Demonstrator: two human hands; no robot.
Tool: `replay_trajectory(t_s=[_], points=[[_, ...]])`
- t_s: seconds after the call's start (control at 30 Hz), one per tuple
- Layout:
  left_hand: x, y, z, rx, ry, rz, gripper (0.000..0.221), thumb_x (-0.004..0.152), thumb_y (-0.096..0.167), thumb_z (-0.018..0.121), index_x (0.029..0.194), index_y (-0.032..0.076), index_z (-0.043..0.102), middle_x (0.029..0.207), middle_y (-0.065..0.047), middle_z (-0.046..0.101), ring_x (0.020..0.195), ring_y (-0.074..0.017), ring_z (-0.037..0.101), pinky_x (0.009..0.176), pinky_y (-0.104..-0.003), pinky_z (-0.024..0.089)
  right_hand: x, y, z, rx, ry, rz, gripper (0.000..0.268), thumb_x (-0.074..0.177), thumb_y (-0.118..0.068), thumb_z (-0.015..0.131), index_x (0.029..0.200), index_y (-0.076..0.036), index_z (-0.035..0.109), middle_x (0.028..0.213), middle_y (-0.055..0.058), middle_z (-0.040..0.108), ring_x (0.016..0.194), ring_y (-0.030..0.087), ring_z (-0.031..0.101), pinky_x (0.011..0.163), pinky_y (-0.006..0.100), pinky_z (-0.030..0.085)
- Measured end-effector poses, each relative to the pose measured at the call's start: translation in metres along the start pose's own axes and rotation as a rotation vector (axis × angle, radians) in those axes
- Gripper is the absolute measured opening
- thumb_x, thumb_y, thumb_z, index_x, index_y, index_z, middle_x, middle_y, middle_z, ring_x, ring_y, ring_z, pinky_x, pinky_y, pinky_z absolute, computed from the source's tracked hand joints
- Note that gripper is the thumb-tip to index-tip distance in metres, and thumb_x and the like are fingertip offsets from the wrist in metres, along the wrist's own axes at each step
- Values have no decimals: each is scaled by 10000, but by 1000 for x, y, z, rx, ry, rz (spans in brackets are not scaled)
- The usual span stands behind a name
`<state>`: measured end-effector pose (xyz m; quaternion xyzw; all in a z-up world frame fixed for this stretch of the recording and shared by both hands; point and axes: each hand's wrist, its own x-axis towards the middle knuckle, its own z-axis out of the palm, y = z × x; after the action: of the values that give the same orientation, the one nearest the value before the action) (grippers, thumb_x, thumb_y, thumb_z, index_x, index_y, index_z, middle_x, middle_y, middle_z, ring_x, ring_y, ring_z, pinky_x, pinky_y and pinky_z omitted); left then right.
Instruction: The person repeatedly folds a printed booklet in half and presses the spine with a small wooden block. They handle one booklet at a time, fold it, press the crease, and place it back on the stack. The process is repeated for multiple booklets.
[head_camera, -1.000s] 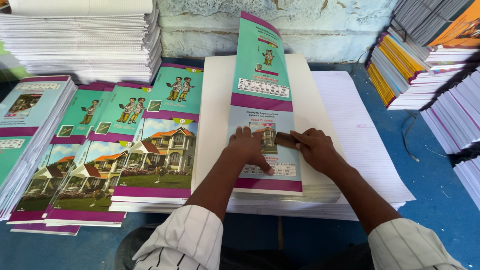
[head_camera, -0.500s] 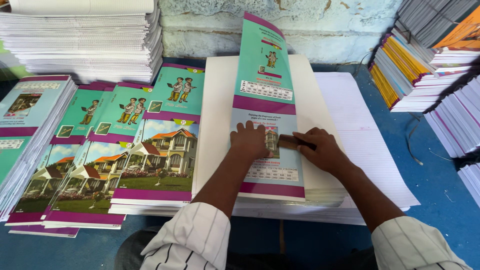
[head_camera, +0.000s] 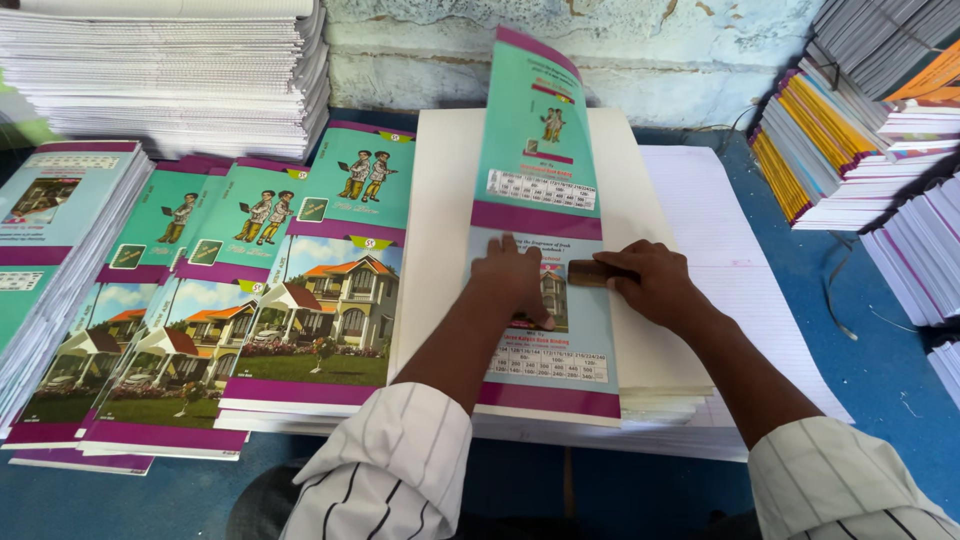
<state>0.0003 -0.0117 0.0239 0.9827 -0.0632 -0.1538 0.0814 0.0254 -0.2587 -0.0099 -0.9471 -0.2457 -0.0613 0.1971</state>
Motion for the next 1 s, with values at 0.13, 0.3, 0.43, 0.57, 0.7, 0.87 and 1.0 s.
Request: replay_trajectory(t_s=[0.13, 0.3, 0.43, 0.57, 0.7, 0.87, 1.0], points=[[5, -2, -1, -31, -30, 19, 1328, 479, 567, 1012, 1540, 95, 367, 1564, -209, 389, 1449, -397, 377, 1067, -549, 462, 7, 2, 1, -1, 33, -4, 420, 847, -163, 749, 1261, -232, 739, 1089, 113, 715, 1059, 280, 670, 979, 426, 515], [5, -6, 1, -24, -22, 34, 1283, 475, 568, 1000, 1510, 93, 407, 1476, -173, 476, 1393, -372, 441, 1039, -546, 485, 17, 3, 2, -18, 58, 14, 411, 844, -160, 762, 1250, -225, 747, 1087, 113, 719, 1049, 288, 683, 976, 424, 519], [1, -8, 4, -1, -29, 59, 1208, 475, 590, 987, 1466, 121, 479, 1449, -155, 497, 1387, -365, 443, 1041, -555, 476, 20, 3, 2, 25, 49, 51, 420, 847, -164, 765, 1262, -223, 740, 1113, 119, 704, 1045, 288, 680, 960, 407, 528], [-6, -5, 5, 7, -30, 83, 1218, 458, 562, 989, 1498, 183, 480, 1456, -163, 498, 1390, -381, 431, 1053, -553, 458, 20, 2, 1, 43, 51, 58, 436, 840, -162, 775, 1271, -219, 734, 1100, 123, 698, 1039, 288, 675, 951, 407, 523], [-12, 1, 2, 58, -61, 73, 1335, 438, 583, 1007, 1559, 207, 389, 1501, -157, 445, 1421, -381, 362, 1073, -552, 423, 22, 3, 2, 10, 86, 37, 403, 846, -163, 785, 1245, -209, 750, 1065, 111, 708, 1014, 280, 682, 952, 412, 516], [-14, 6, -1, 81, -100, 54, 1335, 440, 598, 1000, 1567, 218, 393, 1528, -156, 427, 1444, -379, 335, 1088, -557, 411, 30, 9, 10, 10, 159, 59, 391, 837, -138, 786, 1222, -203, 771, 1027, 102, 718, 980, 276, 692, 953, 406, 516], [-16, 6, -2, 75, -103, 58, 1316, 444, 595, 997, 1559, 217, 408, 1539, -152, 422, 1455, -382, 329, 1097, -569, 402, 47, 20, 16, 36, 218, 1, 375, 828, -111, 779, 1194, -190, 781, 1015, 108, 736, 993, 281, 697, 942, 391, 535]])
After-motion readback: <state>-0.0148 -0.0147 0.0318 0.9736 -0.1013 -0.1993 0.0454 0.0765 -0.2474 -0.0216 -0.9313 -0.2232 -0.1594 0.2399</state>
